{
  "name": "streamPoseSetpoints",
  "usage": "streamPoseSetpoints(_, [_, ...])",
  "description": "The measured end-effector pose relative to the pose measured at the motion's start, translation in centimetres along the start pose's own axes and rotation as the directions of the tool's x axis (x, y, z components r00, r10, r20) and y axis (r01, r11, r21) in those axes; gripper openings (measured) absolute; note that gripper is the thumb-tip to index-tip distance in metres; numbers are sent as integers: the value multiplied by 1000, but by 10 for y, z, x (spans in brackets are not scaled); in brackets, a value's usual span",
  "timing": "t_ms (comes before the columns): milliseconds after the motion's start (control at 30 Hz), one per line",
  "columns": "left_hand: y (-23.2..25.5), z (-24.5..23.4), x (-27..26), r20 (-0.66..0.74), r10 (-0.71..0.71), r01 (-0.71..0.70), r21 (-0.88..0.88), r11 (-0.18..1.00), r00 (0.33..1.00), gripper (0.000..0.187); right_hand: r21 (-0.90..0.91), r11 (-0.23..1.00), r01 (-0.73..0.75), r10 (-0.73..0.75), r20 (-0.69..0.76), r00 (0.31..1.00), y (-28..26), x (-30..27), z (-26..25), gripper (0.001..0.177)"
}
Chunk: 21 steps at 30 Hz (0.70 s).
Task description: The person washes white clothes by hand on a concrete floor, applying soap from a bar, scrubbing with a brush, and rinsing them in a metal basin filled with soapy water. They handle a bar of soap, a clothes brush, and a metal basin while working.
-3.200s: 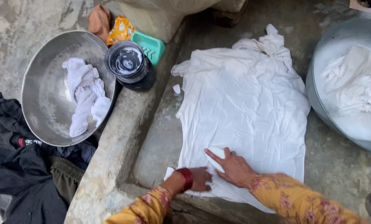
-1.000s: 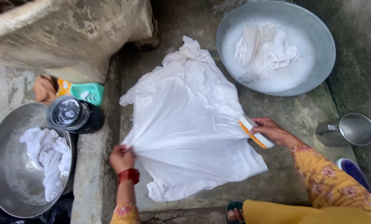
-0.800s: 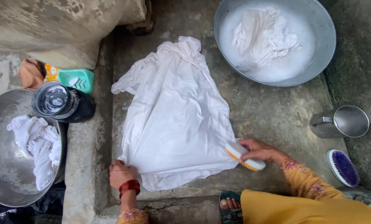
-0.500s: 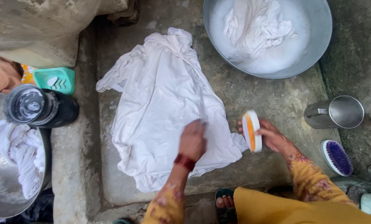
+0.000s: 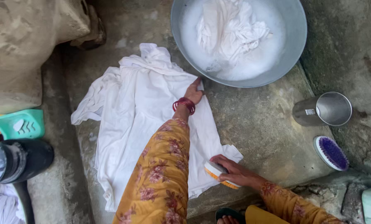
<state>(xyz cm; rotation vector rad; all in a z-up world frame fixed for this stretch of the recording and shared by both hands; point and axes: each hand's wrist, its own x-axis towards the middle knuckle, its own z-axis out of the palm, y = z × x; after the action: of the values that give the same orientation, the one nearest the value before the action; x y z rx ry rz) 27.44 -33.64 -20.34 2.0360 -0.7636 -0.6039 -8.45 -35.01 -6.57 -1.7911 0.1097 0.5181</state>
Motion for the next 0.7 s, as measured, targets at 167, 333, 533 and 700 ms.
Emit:
streamPoseSetpoints(167, [51,11,-96,70,181,-193,446,874,981,70,645,735,-209,265,10,964,18,-6,-38,65])
streamPoseSetpoints(333, [121,10,-288,399,358,-489,296,821,844,80,110,949,-295,309,-509,804,-37,43,-74,73])
streamPoseSetpoints(533, [117,7,-323,735,29,-316,256,914,678,59,-855,500,135,-387,-82,919,-34,73,-20,81])
streamPoseSetpoints(700, [91,24,-319,583,305,-469,151,870,753,69,-960,262,-98,-431,-207,878,4,191,-91,86])
